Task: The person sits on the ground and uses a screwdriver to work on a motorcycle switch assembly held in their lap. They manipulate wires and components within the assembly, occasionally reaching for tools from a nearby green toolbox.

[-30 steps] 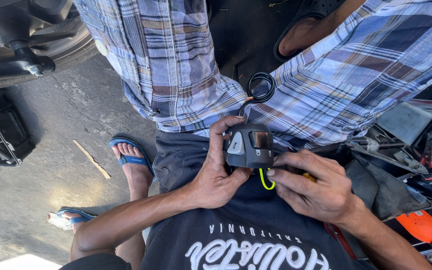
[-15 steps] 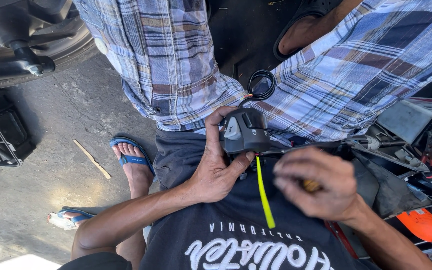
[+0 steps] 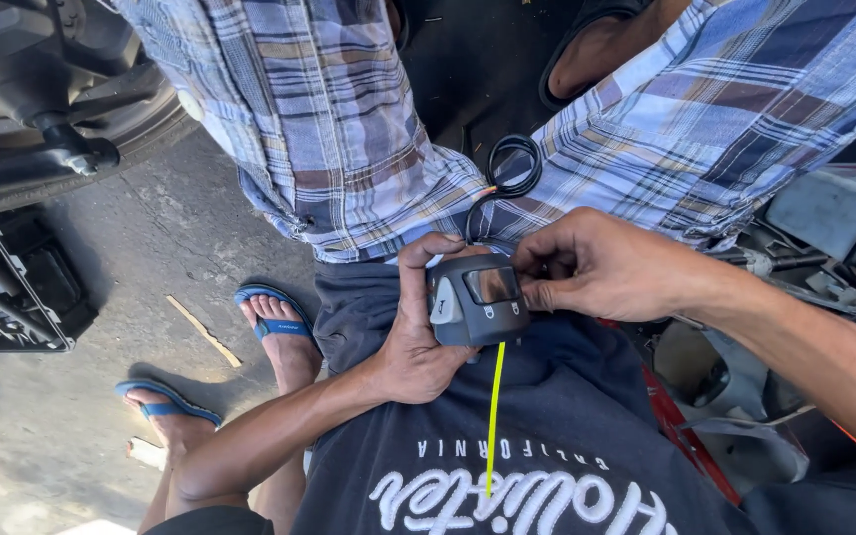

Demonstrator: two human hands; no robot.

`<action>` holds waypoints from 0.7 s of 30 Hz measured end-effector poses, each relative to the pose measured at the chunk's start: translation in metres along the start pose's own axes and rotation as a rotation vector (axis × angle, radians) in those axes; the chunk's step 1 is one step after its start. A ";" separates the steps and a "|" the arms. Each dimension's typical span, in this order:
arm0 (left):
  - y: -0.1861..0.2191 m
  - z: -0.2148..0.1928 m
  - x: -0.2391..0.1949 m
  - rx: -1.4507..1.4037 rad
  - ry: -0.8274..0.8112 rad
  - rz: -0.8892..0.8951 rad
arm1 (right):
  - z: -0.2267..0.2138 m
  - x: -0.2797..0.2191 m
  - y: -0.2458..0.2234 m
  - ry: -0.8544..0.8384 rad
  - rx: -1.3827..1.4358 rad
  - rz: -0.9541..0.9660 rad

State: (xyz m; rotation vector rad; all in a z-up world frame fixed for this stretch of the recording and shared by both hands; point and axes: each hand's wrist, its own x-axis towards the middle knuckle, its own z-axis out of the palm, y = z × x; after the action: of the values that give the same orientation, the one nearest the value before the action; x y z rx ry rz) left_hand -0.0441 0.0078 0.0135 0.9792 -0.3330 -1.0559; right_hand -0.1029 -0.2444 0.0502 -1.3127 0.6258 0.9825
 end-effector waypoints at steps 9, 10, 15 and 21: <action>0.015 0.011 0.009 0.132 0.097 -0.104 | -0.045 -0.045 0.006 0.451 0.104 -0.197; 0.017 0.014 0.010 0.072 0.100 -0.141 | -0.048 -0.061 0.015 0.557 0.245 -0.490; 0.014 0.017 0.012 0.089 0.139 -0.173 | -0.072 -0.132 0.167 0.655 0.032 -0.389; 0.009 0.019 0.014 0.006 0.191 -0.180 | -0.033 -0.188 0.138 0.614 -0.512 -0.575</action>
State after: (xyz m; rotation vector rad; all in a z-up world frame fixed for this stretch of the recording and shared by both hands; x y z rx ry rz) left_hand -0.0444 -0.0125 0.0284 1.1216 -0.0923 -1.1141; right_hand -0.3081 -0.3257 0.1342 -2.1338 0.4070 0.2484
